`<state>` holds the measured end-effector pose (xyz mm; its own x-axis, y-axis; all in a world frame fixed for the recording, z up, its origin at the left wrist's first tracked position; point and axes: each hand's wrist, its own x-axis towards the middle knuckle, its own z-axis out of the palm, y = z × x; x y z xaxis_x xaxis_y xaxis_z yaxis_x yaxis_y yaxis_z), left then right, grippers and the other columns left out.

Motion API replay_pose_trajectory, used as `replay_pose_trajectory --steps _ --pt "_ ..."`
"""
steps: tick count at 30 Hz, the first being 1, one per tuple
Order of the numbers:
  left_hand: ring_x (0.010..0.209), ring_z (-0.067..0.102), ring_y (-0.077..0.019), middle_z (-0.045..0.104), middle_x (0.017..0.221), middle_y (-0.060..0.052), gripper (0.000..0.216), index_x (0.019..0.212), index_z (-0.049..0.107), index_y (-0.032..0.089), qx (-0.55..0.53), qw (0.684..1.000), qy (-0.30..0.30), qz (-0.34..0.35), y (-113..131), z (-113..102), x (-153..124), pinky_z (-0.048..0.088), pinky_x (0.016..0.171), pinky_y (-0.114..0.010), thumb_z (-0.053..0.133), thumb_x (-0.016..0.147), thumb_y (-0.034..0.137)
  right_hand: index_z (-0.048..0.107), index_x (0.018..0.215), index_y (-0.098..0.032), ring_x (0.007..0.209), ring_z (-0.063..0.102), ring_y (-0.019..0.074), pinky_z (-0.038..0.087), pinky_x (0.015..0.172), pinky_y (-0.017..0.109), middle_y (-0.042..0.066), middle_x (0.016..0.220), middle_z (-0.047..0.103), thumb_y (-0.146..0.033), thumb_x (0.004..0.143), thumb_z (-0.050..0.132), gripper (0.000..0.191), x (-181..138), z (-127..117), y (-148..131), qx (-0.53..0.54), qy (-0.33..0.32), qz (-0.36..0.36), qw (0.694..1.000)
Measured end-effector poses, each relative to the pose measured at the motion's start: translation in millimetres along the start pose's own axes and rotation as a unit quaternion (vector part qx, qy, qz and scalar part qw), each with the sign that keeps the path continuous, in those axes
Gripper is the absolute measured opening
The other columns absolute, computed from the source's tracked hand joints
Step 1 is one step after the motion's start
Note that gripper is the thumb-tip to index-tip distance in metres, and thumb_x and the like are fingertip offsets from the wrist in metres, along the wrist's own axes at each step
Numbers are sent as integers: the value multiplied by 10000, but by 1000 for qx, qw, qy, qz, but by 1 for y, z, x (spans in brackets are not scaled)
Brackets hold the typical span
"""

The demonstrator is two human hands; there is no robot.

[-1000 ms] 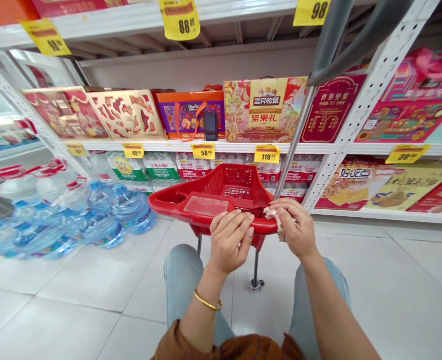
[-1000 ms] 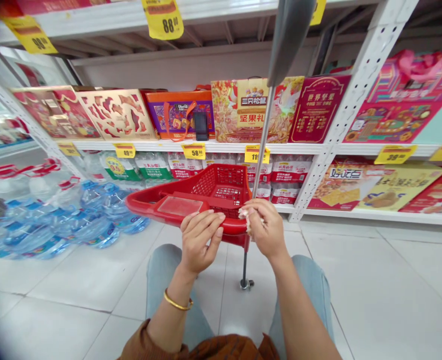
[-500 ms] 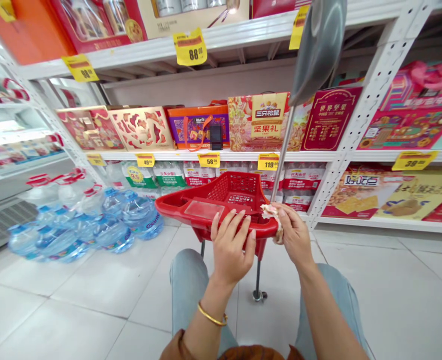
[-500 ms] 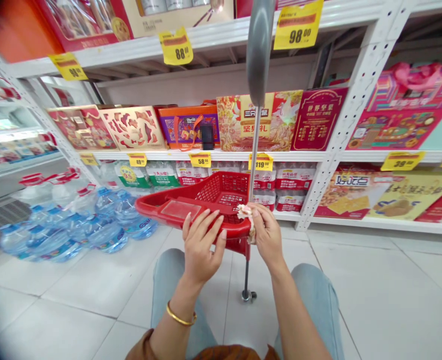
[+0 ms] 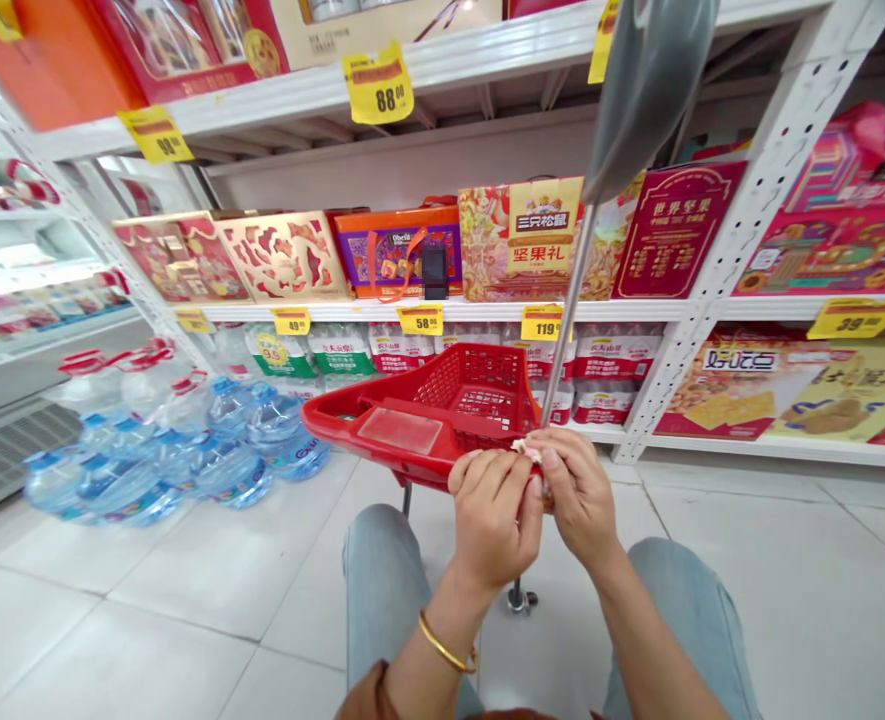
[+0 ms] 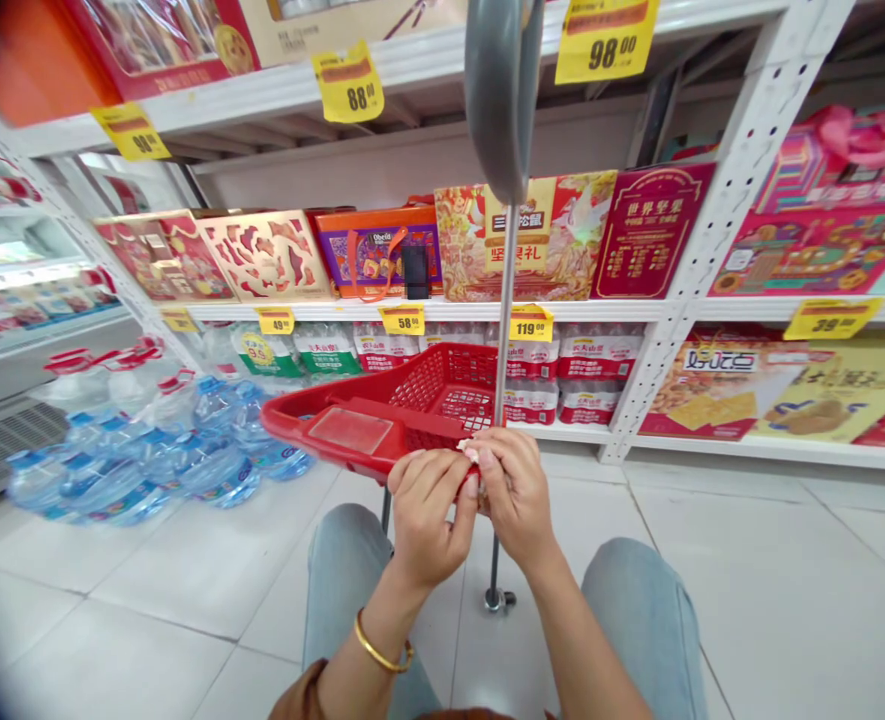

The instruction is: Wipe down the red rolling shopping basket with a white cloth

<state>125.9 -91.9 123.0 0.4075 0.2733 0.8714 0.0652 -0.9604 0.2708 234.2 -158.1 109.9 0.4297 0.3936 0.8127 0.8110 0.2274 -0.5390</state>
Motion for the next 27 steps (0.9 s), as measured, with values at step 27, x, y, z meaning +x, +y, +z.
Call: replay_pose_trajectory --steps 27 --pt "889 636 -180 731 928 -42 195 994 668 199 -43 999 -24 -8 -10 -26 -6 401 881 -376 504 891 176 706 973 -213 987 547 188 451 906 368 62 996 578 -319 965 476 252 3 6 -13 10 -11 94 995"
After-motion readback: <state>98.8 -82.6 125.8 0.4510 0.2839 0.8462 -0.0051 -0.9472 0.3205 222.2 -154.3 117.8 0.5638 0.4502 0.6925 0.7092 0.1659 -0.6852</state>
